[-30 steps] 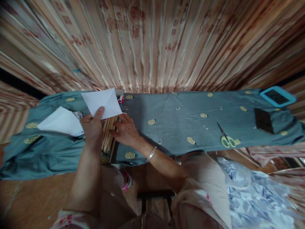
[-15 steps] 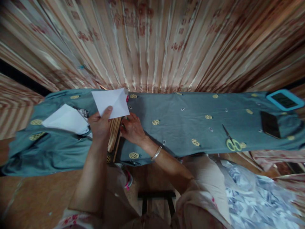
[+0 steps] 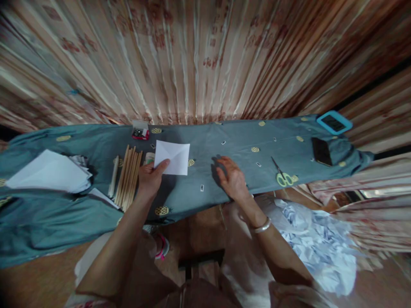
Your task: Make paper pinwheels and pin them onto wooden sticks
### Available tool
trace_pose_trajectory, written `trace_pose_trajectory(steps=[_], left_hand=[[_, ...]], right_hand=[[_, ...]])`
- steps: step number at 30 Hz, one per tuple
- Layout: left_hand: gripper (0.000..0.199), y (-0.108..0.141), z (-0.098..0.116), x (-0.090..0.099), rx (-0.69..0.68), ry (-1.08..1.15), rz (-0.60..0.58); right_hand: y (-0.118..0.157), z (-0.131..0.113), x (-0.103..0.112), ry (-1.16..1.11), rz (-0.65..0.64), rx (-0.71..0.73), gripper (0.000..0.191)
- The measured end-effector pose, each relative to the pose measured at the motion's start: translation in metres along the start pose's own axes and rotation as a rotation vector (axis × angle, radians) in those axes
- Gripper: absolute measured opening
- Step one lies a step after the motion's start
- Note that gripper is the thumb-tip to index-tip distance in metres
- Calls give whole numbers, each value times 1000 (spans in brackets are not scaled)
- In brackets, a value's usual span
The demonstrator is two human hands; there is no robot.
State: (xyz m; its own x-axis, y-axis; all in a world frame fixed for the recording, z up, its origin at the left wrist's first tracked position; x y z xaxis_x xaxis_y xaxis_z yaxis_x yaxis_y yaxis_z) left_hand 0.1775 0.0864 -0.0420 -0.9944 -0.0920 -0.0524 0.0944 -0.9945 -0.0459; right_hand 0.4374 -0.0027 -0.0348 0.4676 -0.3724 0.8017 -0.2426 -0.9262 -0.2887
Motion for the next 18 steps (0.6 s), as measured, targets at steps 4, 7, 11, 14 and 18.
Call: trace_pose_trajectory(steps=[4,7,11,14,18], left_hand=[[34,12,-14,-24,49,-73,-122],[37,16,-20,-33,62,-104,-172],[38,18,-21,-38,75,-125,-192],[40,17,-20,-39,54,-140,-182],[41,13,-19,-40,39,-144,-171]], right_hand=[[20,116,65,297,191,-262,37],[30,174,94,489,187,-428,34],[32,193,104,591,149,-394,34],[37,184,104,627,177,-405,36],[43,175,102,722,47,-469,34]])
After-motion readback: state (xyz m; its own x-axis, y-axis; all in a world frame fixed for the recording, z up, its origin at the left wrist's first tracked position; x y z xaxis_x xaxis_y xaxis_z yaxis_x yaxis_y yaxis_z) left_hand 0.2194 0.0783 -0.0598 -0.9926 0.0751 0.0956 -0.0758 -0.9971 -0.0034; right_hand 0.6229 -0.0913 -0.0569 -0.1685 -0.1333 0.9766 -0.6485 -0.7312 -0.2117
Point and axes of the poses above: each hand's wrist, its own y-axis away from the middle knuckle, its own x-axis out of the back of the hand, z = x × y, the point moved 2 cm from there along -y, towards the middle knuckle, and after that the axes turned 8 degrees about -x, right-handed, at the moved point
